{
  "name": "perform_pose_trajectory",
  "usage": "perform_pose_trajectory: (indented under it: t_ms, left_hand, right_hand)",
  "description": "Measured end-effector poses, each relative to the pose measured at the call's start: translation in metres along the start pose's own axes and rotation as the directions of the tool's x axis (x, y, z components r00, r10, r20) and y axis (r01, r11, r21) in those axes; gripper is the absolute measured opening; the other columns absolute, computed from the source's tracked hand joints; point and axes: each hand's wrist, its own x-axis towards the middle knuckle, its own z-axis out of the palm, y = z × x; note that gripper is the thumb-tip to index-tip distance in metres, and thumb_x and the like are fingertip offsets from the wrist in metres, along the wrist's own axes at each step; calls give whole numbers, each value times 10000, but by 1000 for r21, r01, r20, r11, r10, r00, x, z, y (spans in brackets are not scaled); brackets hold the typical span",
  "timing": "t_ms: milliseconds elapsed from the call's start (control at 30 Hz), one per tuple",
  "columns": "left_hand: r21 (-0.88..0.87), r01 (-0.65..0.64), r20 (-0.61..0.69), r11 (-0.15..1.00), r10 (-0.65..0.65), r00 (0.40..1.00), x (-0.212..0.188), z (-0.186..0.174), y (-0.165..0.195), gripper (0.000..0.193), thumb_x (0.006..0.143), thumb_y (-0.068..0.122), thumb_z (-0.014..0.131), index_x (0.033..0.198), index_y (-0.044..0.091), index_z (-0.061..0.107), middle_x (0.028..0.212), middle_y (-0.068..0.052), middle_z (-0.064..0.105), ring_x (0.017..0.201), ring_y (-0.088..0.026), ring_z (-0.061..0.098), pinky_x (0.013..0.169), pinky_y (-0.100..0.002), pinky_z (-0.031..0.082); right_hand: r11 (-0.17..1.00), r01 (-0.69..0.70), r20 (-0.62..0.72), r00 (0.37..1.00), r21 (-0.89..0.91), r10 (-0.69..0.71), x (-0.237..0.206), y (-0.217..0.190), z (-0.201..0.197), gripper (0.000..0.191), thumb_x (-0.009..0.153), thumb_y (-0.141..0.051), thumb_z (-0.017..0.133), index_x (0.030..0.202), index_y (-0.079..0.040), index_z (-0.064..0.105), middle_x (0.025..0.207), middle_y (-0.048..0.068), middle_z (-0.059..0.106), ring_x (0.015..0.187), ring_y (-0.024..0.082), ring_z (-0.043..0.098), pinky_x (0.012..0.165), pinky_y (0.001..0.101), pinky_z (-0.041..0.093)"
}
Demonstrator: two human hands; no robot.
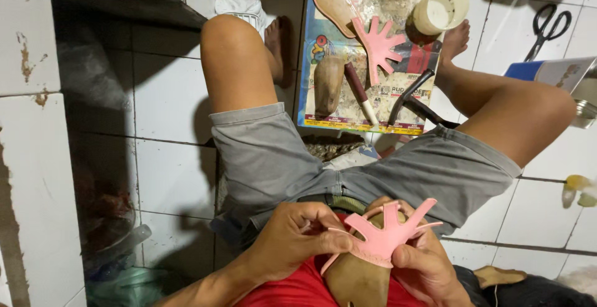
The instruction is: The person assembles pink sandals by fitting pink straps onto wooden shoe lasts. They repeatedly adjust the straps, use a small tool to press the material, and place finished sandals on a nearby shelf. The person also handles a pink star-shaped insole and a wooden last.
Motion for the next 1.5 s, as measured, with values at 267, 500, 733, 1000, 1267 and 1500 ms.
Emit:
perform_pose_trajectory:
  t_ms: [267,500,733,1000,1267,1500]
  left_hand:
    - [-222,-70,35,973,79,996,24,-28,-26,221,1014,117,671,1163,-46,679,1072,-70,713,982,-105,654,912,-262,523]
    - [-417,-28,-47,908,9,999,24,-37,-6,358,1019,134,628,1352,3,624,1151,-100,708,958,-161,659,857,-321,521]
    - [-399,2,-149,917,-66,987,18,-38,-3,237,973,132,603,1150,-17,654,1111,-108,721,985,-192,700,896,-361,555]
    - [-37,16,6,999,-16,1000,12,-23,-15,162,998,143,682,1044,-12,697,964,-9,701,882,-62,617,808,-234,508]
    - [71,15,37,997,-18,999,11,-1,0,200,1000,171,706,1045,-24,717,899,-6,686,799,-52,586,713,-229,478]
    - [-79,169,379,983,-127,917,18,-4,12,524,887,201,833,1302,48,552,1167,-37,656,1101,-104,630,1011,-283,511]
  right_hand:
    - [1000,-30,-52,998,-1,30,21,-7,15,817,751,-243,883,1410,16,477,1285,182,646,1190,301,641,1046,474,480]
    - [1000,13,43,999,-9,-13,63,-16,55,711,803,-132,832,1409,26,497,1254,123,663,1151,218,640,1017,403,491]
    - [999,-48,76,996,-12,49,61,-10,48,619,781,-68,800,1345,37,567,1188,142,697,1096,220,661,1002,394,500]
    - [967,-98,127,989,236,69,23,10,-15,654,759,-137,905,1273,-7,522,1318,144,533,1261,317,574,1105,504,445]
    - [992,128,176,976,-3,-125,9,13,-41,659,783,-275,942,1258,15,591,1308,152,499,1207,322,582,1029,466,478]
    - [787,539,589,754,-299,-293,0,-13,-31,434,985,-358,749,1215,-4,649,1161,180,629,1106,334,619,1003,524,494]
